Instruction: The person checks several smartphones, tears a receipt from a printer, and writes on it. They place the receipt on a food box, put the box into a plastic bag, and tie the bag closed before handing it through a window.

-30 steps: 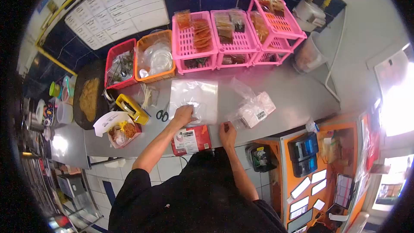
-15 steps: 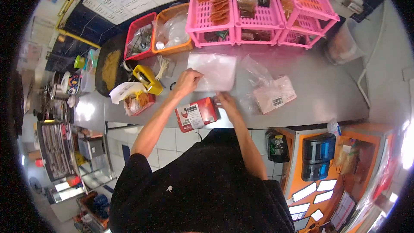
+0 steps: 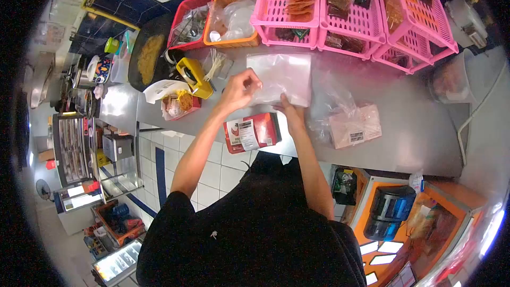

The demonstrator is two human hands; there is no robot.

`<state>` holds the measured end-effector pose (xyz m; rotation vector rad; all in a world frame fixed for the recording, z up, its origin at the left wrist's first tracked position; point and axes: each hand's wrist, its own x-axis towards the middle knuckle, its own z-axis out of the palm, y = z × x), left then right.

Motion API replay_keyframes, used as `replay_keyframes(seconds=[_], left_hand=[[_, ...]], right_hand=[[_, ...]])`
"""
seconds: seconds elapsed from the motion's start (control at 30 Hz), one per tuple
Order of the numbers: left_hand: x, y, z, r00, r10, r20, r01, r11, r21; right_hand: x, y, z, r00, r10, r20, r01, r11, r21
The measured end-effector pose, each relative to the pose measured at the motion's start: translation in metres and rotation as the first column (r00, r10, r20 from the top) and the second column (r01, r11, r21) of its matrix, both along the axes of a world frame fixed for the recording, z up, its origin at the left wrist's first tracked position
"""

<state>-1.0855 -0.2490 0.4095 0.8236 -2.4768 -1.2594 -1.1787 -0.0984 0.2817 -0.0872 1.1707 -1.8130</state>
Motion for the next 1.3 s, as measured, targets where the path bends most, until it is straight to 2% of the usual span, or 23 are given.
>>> replay_keyframes(seconds=[0.1, 0.17, 0.23, 0.3, 0.33, 0.37, 0.4, 0.47, 0.57, 0.63, 0.67, 0.7, 0.77, 0.8, 0.83, 0.87, 0.97, 1.03, 1.07, 1.13, 1.17, 1.23, 1.3], left_hand=[[0.004, -0.003, 0.057, 0.927, -0.013, -0.375, -0.027, 0.995, -0.100], [0.011, 0.001, 0.103, 0.844, 0.147, -0.516, -0.130, 0.989, 0.068], [0.024, 0.004, 0.127, 0.790, 0.198, -0.580, -0.093, 0.974, 0.207], [0.038, 0.022, 0.132, 0.724, 0.096, -0.683, 0.115, 0.959, 0.257], [0.048, 0.038, 0.132, 0.763, 0.089, -0.640, 0.222, 0.894, 0.389], [0.049, 0.041, 0.123, 0.746, -0.212, -0.632, 0.343, 0.935, 0.092], [0.050, 0.054, 0.116, 0.769, -0.309, -0.559, 0.522, 0.808, 0.272], [0.049, 0.089, 0.075, 0.692, -0.516, -0.505, 0.677, 0.706, 0.206], [0.057, 0.117, 0.053, 0.656, -0.516, -0.550, 0.661, 0.745, 0.090], [0.073, 0.113, 0.048, 0.680, -0.522, -0.515, 0.659, 0.742, 0.119], [0.082, 0.102, 0.059, 0.656, -0.582, -0.480, 0.734, 0.641, 0.226], [0.092, 0.092, 0.070, 0.620, -0.644, -0.448, 0.784, 0.525, 0.330], [0.116, 0.076, 0.079, 0.666, -0.581, -0.467, 0.745, 0.544, 0.386], [0.125, 0.070, 0.075, 0.821, -0.382, -0.424, 0.542, 0.754, 0.371], [0.132, 0.068, 0.071, 0.908, -0.149, -0.392, 0.294, 0.893, 0.341], [0.137, 0.073, 0.062, 0.904, -0.157, -0.397, 0.300, 0.896, 0.329], [0.156, 0.111, 0.001, 0.986, -0.148, -0.070, 0.163, 0.928, 0.336], [0.178, 0.152, -0.041, 0.772, -0.621, -0.135, 0.464, 0.405, 0.787], [0.183, 0.168, -0.036, 0.765, -0.632, -0.123, 0.466, 0.412, 0.783], [0.187, 0.193, -0.023, 0.865, -0.412, -0.286, 0.390, 0.194, 0.900], [0.187, 0.198, -0.025, 0.858, -0.436, -0.273, 0.387, 0.199, 0.900], [0.179, 0.203, -0.030, 0.889, -0.393, -0.234, 0.413, 0.472, 0.778], [0.174, 0.213, -0.024, 0.890, -0.426, -0.164, 0.393, 0.533, 0.749]], right_hand=[[-0.023, -0.017, -0.024, 0.978, -0.203, 0.053, 0.199, 0.978, 0.069], [-0.034, -0.017, -0.034, 0.989, -0.131, -0.065, 0.141, 0.972, 0.186], [-0.038, 0.003, -0.031, 0.917, 0.145, -0.373, 0.063, 0.868, 0.492], [-0.007, 0.040, 0.024, 0.888, 0.131, -0.441, 0.139, 0.838, 0.528], [0.021, 0.061, 0.067, 0.932, -0.039, -0.360, 0.201, 0.882, 0.426], [0.042, 0.084, 0.111, 0.978, -0.038, -0.206, 0.098, 0.952, 0.290], [0.063, 0.107, 0.155, 0.999, -0.005, -0.036, 0.010, 0.988, 0.154], [0.086, 0.121, 0.187, 0.999, -0.031, -0.016, 0.029, 0.991, -0.129], [0.115, 0.117, 0.196, 0.961, -0.191, -0.201, 0.223, 0.964, 0.146], [0.124, 0.116, 0.196, 0.944, -0.291, -0.158, 0.323, 0.913, 0.248], [0.125, 0.133, 0.185, 0.936, -0.345, -0.063, 0.345, 0.876, 0.338], [0.127, 0.136, 0.184, 0.937, -0.342, -0.068, 0.345, 0.880, 0.327], [0.132, 0.145, 0.184, 0.870, -0.478, -0.123, 0.493, 0.844, 0.210], [0.136, 0.162, 0.179, 0.757, -0.633, -0.164, 0.645, 0.683, 0.341], [0.134, 0.179, 0.182, 0.770, -0.619, -0.151, 0.630, 0.703, 0.330], [0.140, 0.193, 0.183, 0.751, -0.639, -0.166, 0.650, 0.673, 0.353], [0.160, 0.227, 0.179, 0.677, -0.724, -0.131, 0.707, 0.591, 0.387], [0.174, 0.253, 0.169, 0.606, -0.792, -0.073, 0.745, 0.534, 0.400], [0.183, 0.270, 0.162, 0.631, -0.774, -0.060, 0.727, 0.562, 0.395], [0.196, 0.292, 0.150, 0.636, -0.771, -0.025, 0.720, 0.581, 0.379], [0.199, 0.300, 0.149, 0.600, -0.799, -0.022, 0.739, 0.544, 0.398], [0.210, 0.311, 0.152, 0.553, -0.833, -0.015, 0.756, 0.494, 0.429], [0.209, 0.315, 0.151, 0.561, -0.826, -0.059, 0.768, 0.493, 0.409]])
